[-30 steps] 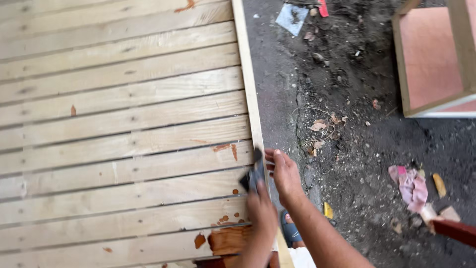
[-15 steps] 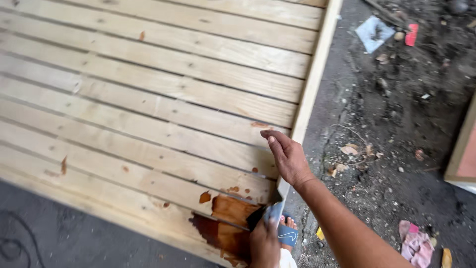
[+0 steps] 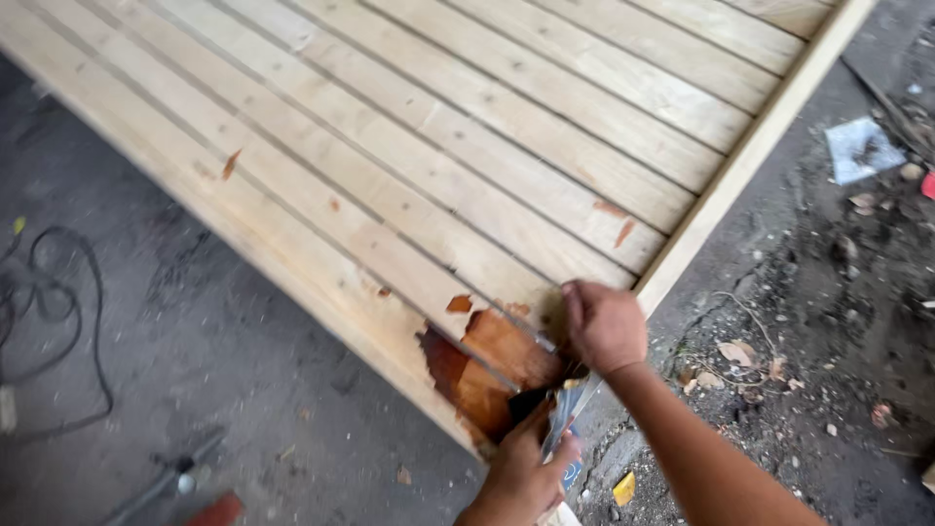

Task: The person sands a slatted wooden bed frame with a piece of sandpaper, working by hand over the corner, rails, and legs of the frame, steadying the frame with the other hand while smoothing the wood surfaces.

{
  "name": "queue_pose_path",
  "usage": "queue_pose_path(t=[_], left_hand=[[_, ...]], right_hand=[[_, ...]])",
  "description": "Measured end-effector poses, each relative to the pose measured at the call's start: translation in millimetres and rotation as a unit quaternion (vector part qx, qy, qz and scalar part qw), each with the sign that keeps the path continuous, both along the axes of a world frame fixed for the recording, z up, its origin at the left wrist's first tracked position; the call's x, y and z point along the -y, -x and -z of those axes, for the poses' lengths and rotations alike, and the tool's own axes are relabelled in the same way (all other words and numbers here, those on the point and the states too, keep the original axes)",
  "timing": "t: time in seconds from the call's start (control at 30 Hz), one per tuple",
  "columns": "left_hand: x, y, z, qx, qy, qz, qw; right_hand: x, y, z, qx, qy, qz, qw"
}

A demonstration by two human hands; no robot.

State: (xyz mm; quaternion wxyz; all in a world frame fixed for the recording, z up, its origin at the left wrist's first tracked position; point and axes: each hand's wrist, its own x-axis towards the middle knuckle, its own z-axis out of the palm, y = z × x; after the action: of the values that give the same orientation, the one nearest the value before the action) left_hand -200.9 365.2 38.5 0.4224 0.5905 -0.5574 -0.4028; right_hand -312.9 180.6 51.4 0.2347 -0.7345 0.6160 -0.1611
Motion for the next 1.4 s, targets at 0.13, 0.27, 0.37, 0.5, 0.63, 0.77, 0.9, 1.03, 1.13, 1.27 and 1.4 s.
queue_pose_path(t=[0.13, 0.27, 0.37, 0.5, 0.63, 0.77, 0.9, 1.03, 1.13, 1.27, 1.4], left_hand=[[16.1, 30.3, -22.7, 0.17, 0.018, -0.108, 0.979], [-6.5, 6.2, -53.7, -0.004, -0.268, -0.091, 0.959], [-46.9, -35.6, -73.7, -0.031, -0.465, -0.144, 0.873], [-71.0, -3.5, -72.4, 0.333, -0.011, -0.277, 0.901], [-48.2, 55.2, -37.6, 0.285, -0.18, -0.297, 0.894], [-25.5, 45.8, -0.7, 0.258, -0.107, -0.465, 0.84], [-46.4, 75.8, 9.5, 0.253, -0.11, -0.48, 0.832], [-64.5, 120.5, 9.0, 0.294, -0.081, -0.478, 0.824], [-51.5, 106.7, 13.9, 0.298, -0.094, -0.518, 0.796], [-37.3, 82.5, 20.5, 0.275, -0.115, -0.527, 0.796], [-58.7, 128.3, 16.4, 0.294, -0.1, -0.526, 0.792]], right_hand=[[-0.9, 1.4, 7.1, 0.008, 0.063, 0.017, 0.998], [4.3, 4.1, 15.9, 0.007, 0.089, 0.002, 0.996], [6.7, 4.8, 20.2, -0.008, 0.061, 0.006, 0.998], [7.3, 4.4, 21.6, -0.01, 0.063, -0.016, 0.998], [7.1, 2.7, 19.2, -0.007, 0.082, -0.045, 0.996], [8.4, -0.1, 12.6, -0.017, 0.058, -0.082, 0.995], [10.1, -3.8, 6.4, -0.062, 0.0, -0.12, 0.991], [9.6, -6.2, 7.7, -0.078, 0.007, -0.168, 0.983], [9.4, -6.2, 10.9, -0.08, 0.024, -0.202, 0.976], [3.6, -4.3, 8.3, -0.118, 0.064, -0.276, 0.952], [-23.1, -12.7, -1.2, -0.111, 0.021, -0.337, 0.935]])
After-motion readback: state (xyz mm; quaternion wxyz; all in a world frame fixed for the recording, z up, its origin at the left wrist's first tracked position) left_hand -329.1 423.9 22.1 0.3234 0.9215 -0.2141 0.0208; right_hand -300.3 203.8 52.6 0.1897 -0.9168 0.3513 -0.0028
